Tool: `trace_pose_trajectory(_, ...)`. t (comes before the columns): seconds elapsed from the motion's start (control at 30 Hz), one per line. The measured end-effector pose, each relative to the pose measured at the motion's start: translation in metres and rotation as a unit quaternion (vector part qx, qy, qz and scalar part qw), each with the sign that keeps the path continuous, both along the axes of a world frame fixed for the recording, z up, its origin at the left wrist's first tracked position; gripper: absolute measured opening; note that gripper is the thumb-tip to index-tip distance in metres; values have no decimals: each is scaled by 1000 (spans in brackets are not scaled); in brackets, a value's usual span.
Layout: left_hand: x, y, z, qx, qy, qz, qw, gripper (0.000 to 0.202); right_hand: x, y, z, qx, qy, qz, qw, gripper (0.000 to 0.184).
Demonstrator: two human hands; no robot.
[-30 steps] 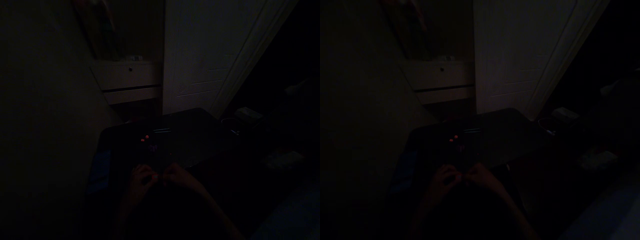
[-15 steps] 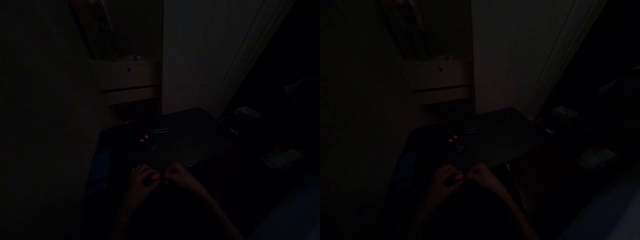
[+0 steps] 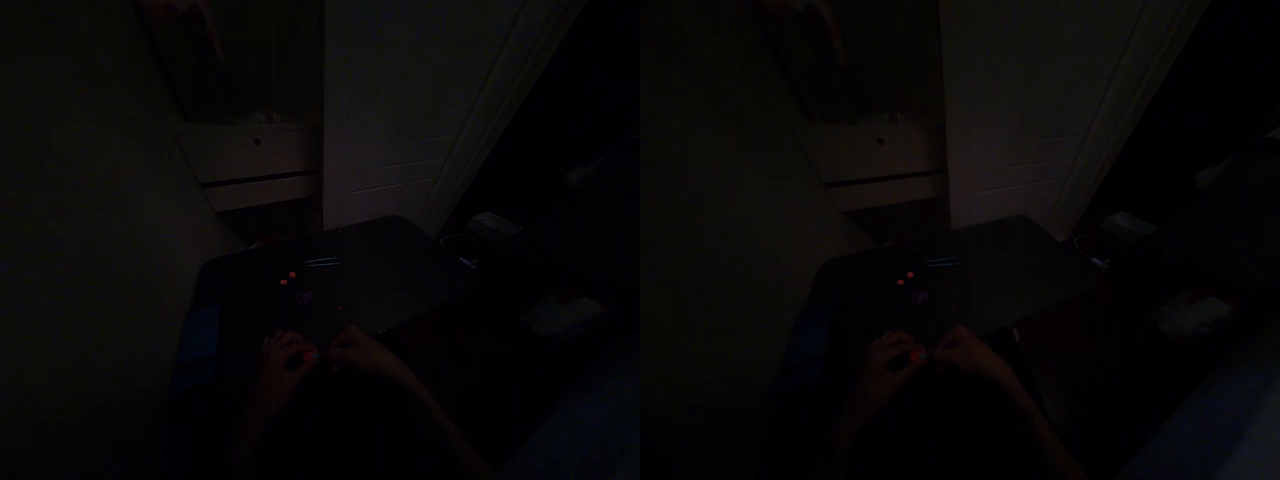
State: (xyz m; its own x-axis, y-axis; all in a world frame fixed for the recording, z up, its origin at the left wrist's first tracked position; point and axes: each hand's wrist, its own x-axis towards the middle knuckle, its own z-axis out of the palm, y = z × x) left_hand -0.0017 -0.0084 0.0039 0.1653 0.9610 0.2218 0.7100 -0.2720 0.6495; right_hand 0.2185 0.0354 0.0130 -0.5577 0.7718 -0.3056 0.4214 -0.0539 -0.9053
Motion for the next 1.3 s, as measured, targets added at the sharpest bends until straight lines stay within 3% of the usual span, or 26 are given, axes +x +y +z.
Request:
trace_pose_trajectory(0.13,0,-1,2,-4,-3,3,1000,7,3,-1,-4,-10,8,-15,1000,37)
trace_pose_trajectory(0.3,-7,-3,5,-17,-69,23,997,11,5,-7,0,4,61,-136,989,43)
trace_pose_trajectory(0.4,-8,-3,9,-19,-91,18,995,10,-3,-16,3,11,78,-176,981,44)
trace_pose_trajectory(0.67,0,3,11,-15,-44,8,999,13,-37,-37,-6,27,105,-182,977,35)
trace_pose_trajectory(0.9,4,4,10,-6,-44,39,998,14,-32,-36,-13,58,69,-182,979,34)
trace_pose_trajectory(1.07,2,2,1,15,-93,16,995,7,-28,-34,-14,79,54,-203,974,36)
trace_pose_trajectory(1.3,1,2,-7,44,-89,14,995,14,-28,-35,-16,83,59,-209,972,38)
